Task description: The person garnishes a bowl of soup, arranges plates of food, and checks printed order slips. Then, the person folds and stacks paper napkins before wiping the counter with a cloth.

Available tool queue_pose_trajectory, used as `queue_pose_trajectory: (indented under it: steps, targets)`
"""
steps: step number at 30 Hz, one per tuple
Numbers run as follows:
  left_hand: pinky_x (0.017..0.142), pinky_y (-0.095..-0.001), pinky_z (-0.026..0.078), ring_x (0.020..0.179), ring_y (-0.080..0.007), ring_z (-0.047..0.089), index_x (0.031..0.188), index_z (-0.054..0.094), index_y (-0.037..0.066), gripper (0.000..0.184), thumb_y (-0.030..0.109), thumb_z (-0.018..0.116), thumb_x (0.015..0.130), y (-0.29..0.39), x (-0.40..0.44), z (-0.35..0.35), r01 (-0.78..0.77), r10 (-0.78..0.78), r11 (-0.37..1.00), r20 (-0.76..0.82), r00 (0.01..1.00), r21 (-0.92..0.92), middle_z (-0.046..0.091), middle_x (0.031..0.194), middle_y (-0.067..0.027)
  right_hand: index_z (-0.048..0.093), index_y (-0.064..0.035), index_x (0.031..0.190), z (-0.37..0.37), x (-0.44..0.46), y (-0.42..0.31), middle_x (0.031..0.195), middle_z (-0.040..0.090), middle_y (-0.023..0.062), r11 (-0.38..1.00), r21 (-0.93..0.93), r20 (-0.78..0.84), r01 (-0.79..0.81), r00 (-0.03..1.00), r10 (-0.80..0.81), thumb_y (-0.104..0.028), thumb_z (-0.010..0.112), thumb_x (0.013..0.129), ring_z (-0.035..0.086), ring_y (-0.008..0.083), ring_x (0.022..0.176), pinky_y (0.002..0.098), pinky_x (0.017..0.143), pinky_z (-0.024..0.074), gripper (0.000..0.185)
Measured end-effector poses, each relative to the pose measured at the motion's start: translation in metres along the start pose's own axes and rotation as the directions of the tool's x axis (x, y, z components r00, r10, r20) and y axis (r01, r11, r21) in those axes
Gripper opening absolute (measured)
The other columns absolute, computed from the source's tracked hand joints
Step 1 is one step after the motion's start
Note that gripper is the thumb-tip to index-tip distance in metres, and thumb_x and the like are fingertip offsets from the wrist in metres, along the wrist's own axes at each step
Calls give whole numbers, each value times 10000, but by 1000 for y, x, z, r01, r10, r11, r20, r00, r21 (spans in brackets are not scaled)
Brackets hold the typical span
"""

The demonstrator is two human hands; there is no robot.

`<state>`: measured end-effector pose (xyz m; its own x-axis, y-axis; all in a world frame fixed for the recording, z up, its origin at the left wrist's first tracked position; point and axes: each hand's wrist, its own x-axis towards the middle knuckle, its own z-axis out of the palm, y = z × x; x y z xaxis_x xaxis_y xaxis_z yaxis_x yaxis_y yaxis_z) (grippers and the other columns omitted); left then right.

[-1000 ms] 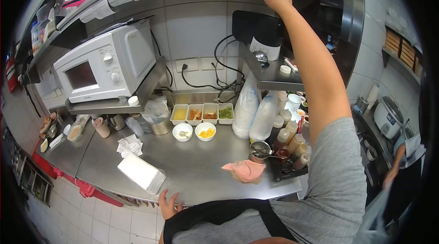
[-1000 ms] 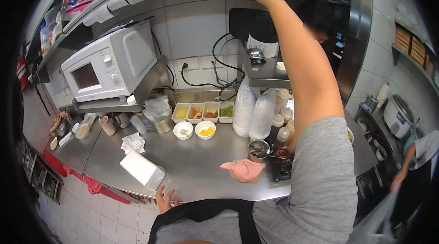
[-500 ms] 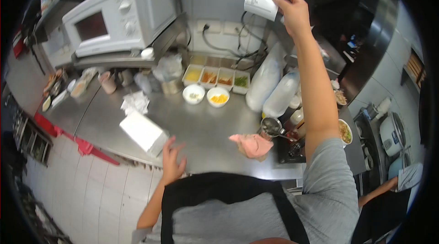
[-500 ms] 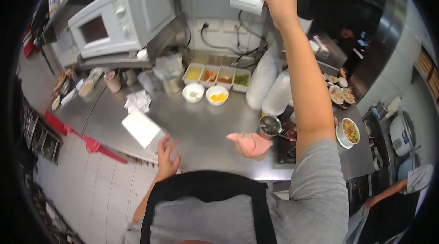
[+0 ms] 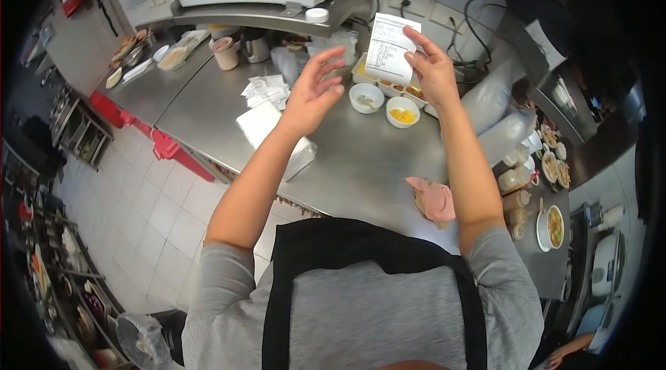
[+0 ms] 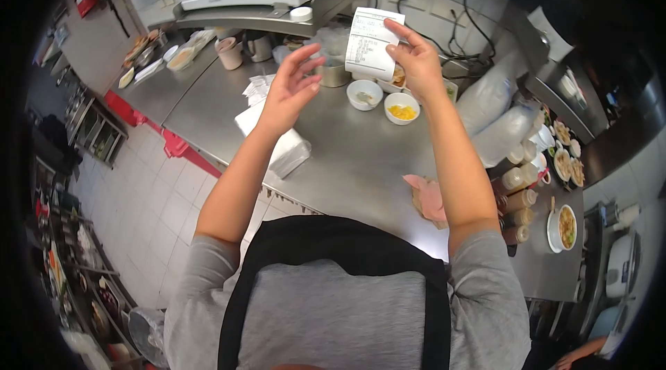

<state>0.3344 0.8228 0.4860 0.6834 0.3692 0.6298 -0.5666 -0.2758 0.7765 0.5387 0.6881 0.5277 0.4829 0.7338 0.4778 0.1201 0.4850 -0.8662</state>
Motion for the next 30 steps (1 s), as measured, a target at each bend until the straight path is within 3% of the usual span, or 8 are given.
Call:
queue_pose_trajectory:
  steps: [4, 10, 14, 18, 21, 23, 26, 30]
  targets:
    - [996, -343, 376, 1275, -235, 399, 1372, 340, 66, 596, 66, 602, 837, -10, 7, -23, 63, -63, 997, 11, 998, -45, 348, 1428, -77, 528, -31, 1278, 31, 0, 33, 1048, 632, 66, 997, 43, 22, -71, 997, 70, 58, 578, 821, 587, 77, 870, 218, 790, 483, 469]
    - [987, -368, 383, 1288, -229, 384, 1297, 470, 83, 507, 73, 608, 809, -43, -12, -46, 163, -167, 981, 32, 985, 106, 363, 1397, -66, 655, -50, 1070, -21, 14, -92, 956, 609, -5, 741, -574, -39, 349, 892, -450, 34, 571, 806, 519, 54, 800, 199, 726, 429, 290]
    - [987, -345, 385, 1260, -217, 405, 1226, 521, 55, 400, 87, 595, 834, -35, 7, -3, 34, -34, 999, 78, 996, -10, 374, 1378, -84, 626, 11, 1053, -41, -3, -148, 1013, 647, 66, 802, -443, 21, 400, 899, -438, 27, 567, 830, 604, 123, 921, 257, 827, 476, 231]
    - [894, -295, 425, 1141, -168, 486, 1129, 559, 51, 275, 38, 559, 854, -39, -6, 19, -75, 74, 997, -89, 993, -9, 488, 1222, -78, 606, 9, 1101, -22, -74, -45, 1069, 628, 98, 997, 61, -152, -38, 987, 47, 25, 579, 833, 612, 172, 957, 297, 837, 505, 270]
    - [903, -308, 424, 1077, -213, 523, 1069, 564, 61, 259, 61, 624, 817, -75, -44, 32, 81, -65, 962, -67, 996, 260, 510, 1200, -90, 646, -61, 1108, -38, -146, 107, 729, 593, -37, 854, -99, -265, -511, 841, 472, 22, 632, 805, 506, 25, 655, 205, 601, 420, 315]
    - [908, -337, 425, 1075, -256, 515, 1028, 577, 84, 264, 75, 661, 777, -103, -86, 42, 104, -166, 785, 45, 985, 611, 514, 1188, -101, 641, -71, 1128, -51, -196, 176, 736, 582, -7, 764, -228, -279, -603, 792, 543, 23, 621, 787, 482, 47, 618, 223, 576, 409, 354]
    - [940, -384, 404, 1103, -316, 470, 1007, 588, 111, 314, 80, 694, 713, -138, -129, 61, 185, -306, 670, 40, 951, 719, 520, 1164, -109, 630, -83, 1149, -44, -213, 184, 879, 615, 51, 583, -675, -294, -453, 889, 350, -1, 638, 759, 518, 112, 641, 258, 601, 442, 399]
    - [975, -433, 365, 1161, -365, 407, 1017, 578, 121, 380, 108, 713, 662, -162, -159, 80, 205, -355, 577, 17, 935, 790, 480, 1202, -134, 624, -76, 1150, -44, -216, 184, 1054, 617, 102, 634, -691, -226, -349, 936, 269, -15, 648, 735, 543, 170, 677, 281, 648, 473, 420]
